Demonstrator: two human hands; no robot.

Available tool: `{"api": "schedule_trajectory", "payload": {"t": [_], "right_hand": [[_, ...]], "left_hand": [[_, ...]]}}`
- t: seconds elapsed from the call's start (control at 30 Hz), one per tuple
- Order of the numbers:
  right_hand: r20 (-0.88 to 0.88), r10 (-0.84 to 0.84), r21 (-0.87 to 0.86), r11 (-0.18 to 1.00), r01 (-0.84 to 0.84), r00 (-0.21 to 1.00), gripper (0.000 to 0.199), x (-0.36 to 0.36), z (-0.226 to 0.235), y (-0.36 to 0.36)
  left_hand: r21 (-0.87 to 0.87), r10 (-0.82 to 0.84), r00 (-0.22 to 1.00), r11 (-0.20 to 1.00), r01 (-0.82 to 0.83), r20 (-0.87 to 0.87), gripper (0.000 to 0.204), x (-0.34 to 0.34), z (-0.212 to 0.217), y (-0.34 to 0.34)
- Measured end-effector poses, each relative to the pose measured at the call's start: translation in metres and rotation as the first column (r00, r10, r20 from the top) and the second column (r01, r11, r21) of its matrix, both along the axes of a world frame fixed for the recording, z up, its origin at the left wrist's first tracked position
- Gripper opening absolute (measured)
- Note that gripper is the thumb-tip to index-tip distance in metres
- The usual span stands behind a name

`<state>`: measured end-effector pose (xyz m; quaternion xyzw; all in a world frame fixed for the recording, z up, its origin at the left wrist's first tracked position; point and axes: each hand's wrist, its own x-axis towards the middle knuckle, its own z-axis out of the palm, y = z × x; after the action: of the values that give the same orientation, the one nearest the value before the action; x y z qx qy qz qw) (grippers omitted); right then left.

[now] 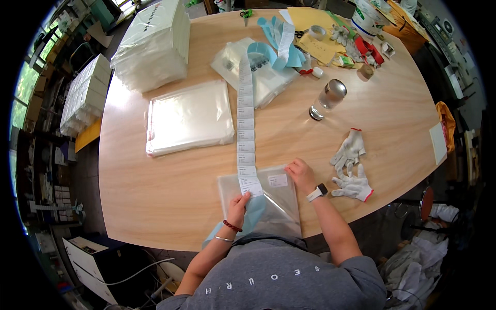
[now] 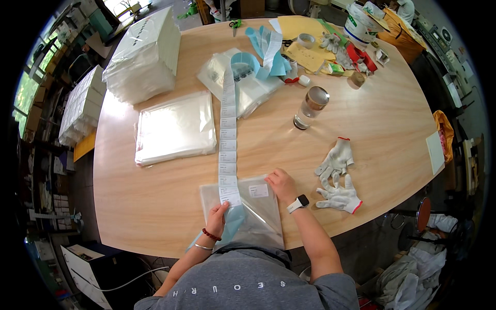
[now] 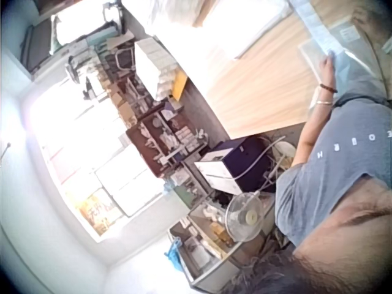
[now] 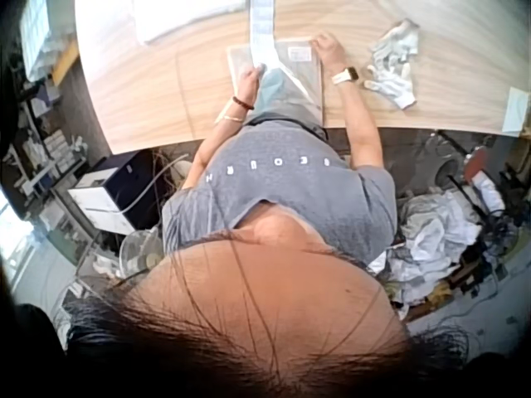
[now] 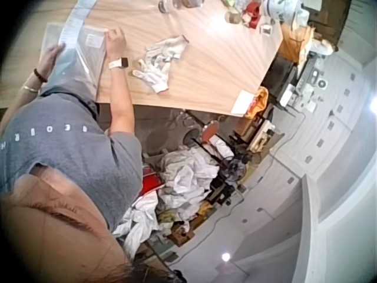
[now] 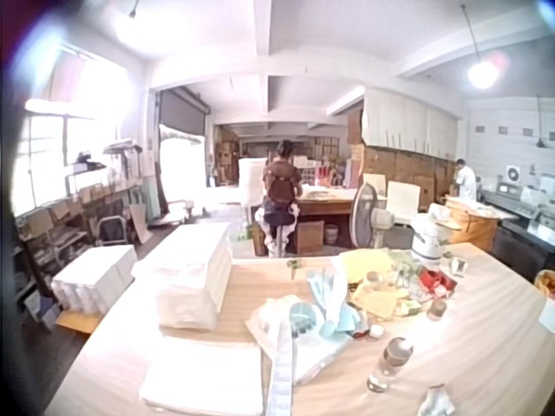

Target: The person places a plastic bag on the table, then repeatedly peels labels from a continuous roll and sticks them onto the bag. The person handles the label roll and the bag throughout the clip.

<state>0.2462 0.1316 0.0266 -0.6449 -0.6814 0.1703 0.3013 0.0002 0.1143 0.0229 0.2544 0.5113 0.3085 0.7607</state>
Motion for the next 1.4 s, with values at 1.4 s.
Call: {"api": "schedule_trajectory", "payload": {"t": [1.4], "right_hand": [[-0.326, 0.204, 0.190, 0.971, -0.147, 0.923, 0.019, -0.048, 0.041, -0.066]], "left_hand": [[-0.154, 0.116, 0.983, 0.983, -0.094, 0.139, 0.021, 0.005, -0.032, 0.005]]}}
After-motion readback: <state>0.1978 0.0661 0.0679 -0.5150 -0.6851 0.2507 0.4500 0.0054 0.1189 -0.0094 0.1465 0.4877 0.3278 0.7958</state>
